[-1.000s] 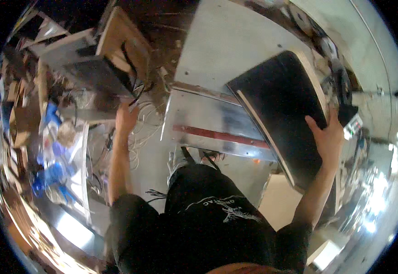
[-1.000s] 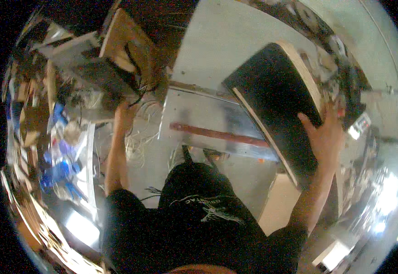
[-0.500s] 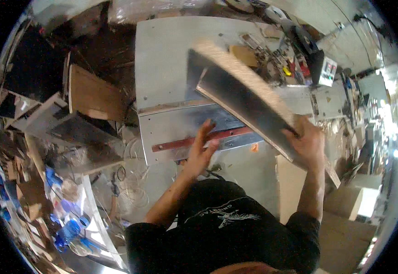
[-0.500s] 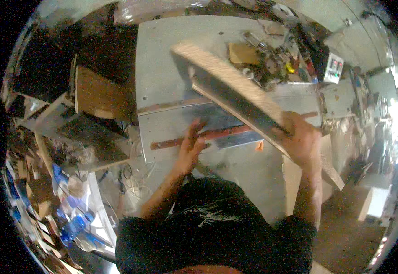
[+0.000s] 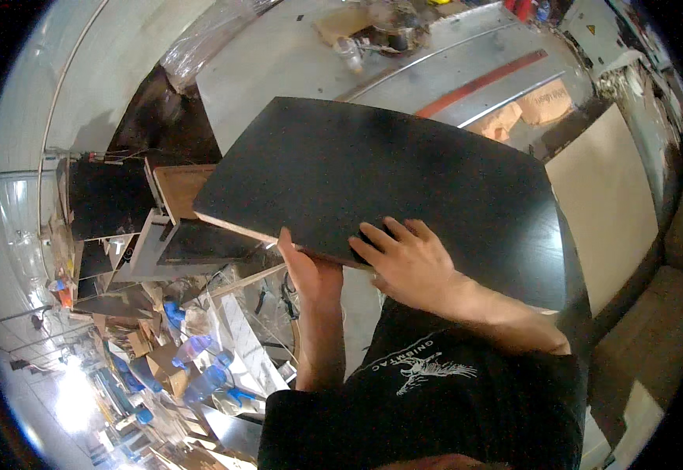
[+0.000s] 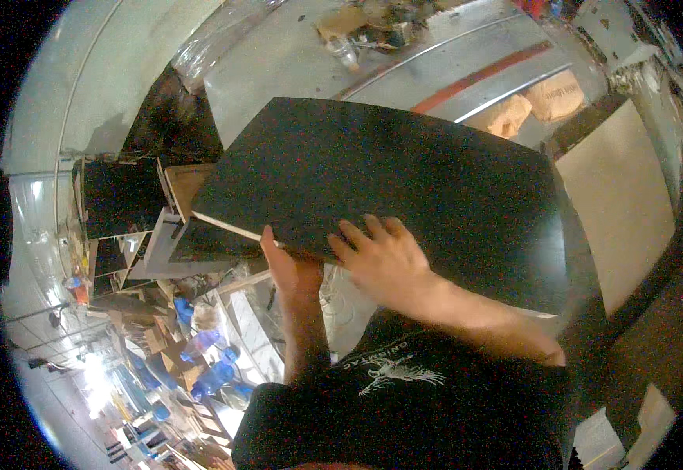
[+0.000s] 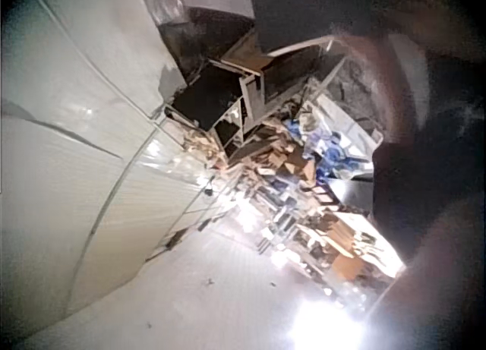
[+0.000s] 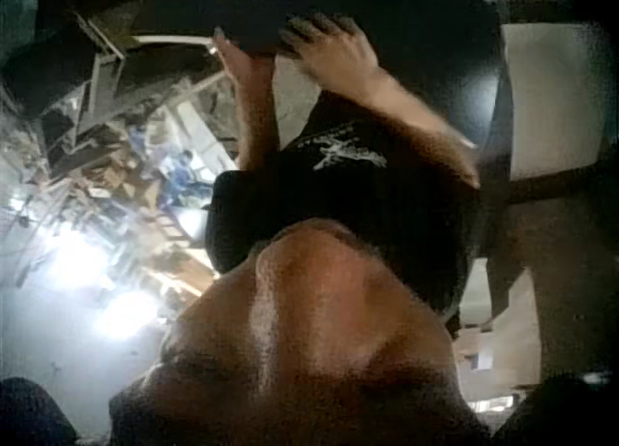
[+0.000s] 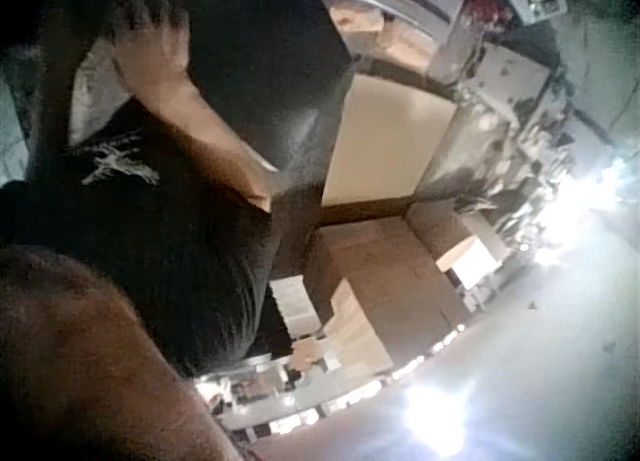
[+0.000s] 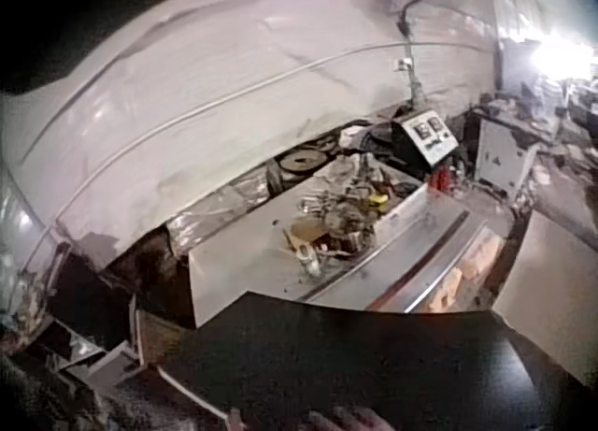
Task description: The person moves large black furniture panels between work surfaces and manually aligns them for assembly.
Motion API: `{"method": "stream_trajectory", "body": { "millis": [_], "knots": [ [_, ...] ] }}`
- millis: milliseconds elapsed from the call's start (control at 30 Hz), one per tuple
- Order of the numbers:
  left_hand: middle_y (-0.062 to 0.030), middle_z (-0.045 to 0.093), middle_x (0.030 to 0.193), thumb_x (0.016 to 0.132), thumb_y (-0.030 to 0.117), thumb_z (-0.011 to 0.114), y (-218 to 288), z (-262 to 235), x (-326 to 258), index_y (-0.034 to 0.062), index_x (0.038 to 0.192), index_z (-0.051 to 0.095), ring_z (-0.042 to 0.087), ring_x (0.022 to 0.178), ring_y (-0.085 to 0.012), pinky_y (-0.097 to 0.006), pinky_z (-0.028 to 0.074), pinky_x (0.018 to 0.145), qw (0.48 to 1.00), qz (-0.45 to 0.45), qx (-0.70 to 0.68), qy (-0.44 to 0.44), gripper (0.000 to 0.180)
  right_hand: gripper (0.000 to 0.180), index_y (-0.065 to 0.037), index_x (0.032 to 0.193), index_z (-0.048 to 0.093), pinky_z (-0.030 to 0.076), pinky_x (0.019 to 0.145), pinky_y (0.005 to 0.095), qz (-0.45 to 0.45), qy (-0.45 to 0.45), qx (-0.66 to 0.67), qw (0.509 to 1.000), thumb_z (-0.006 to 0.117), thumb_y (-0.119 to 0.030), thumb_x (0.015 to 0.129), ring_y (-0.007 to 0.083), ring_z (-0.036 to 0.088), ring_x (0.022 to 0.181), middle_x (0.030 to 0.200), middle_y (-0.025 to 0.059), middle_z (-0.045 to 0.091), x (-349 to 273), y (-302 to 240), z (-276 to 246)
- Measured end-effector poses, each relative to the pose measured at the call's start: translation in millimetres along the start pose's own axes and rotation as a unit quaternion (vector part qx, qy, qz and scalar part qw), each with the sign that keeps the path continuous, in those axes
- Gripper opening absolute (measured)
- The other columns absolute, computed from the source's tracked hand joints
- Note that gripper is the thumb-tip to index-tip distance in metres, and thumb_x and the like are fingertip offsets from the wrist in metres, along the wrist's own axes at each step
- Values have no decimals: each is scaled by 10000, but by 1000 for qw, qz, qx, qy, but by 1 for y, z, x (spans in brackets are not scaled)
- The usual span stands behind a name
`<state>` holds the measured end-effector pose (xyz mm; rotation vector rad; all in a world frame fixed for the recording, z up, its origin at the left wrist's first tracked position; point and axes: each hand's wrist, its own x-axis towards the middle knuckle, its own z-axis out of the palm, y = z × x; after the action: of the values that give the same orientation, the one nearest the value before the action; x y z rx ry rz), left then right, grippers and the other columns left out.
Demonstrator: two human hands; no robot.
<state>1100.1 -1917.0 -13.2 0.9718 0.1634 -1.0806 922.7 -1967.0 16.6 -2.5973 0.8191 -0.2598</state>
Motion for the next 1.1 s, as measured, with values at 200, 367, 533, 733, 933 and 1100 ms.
{"method": "stream_trajectory", "body": {
  "millis": [200,367,533,733,933,1100],
  "knots": [
    [-116,505,1412,1024,423,396,-22,18,-33,69,1430,425,487,1290,-301,-500,399,1074,998,14,-5,66,539,762,-217,1453,458,424,1067,504,96,-26,-73,992,786,-330,775,340,435,1372,1504,81,443,-108,44,-7],
    [-106,496,1412,997,445,437,-24,30,-39,82,1455,393,516,1232,-318,-496,420,1050,997,51,-17,-64,587,711,-179,1420,496,533,920,459,84,58,-144,984,783,-280,777,361,601,1191,1362,144,565,-86,31,-31],
    [-115,460,1398,966,493,475,-11,80,-50,93,1447,377,425,1303,-305,-546,322,1099,990,62,-7,-125,633,539,-127,1265,604,566,784,423,93,165,-121,974,764,-217,758,306,697,977,1117,104,694,-41,36,-59],
    [-97,409,1311,896,481,575,11,123,0,110,1454,338,402,1264,-344,-639,374,1071,970,61,-50,-229,710,417,-105,1110,681,550,723,446,135,127,-76,980,785,-320,768,358,690,835,896,175,707,20,68,-137],
    [-198,266,1578,907,277,695,6,143,46,-6,1536,204,358,1407,-351,-459,240,1180,743,503,307,-319,846,318,-6,1050,684,482,768,325,217,172,20,961,799,-168,802,167,586,807,903,122,676,-40,81,-265],
    [-129,513,1296,1034,381,473,-150,47,65,-30,1400,442,461,1221,-225,-379,382,1044,940,204,166,-217,551,437,20,1175,646,483,869,316,247,330,184,892,769,-194,815,164,605,961,1074,51,670,-140,71,-268]
  ]
}}
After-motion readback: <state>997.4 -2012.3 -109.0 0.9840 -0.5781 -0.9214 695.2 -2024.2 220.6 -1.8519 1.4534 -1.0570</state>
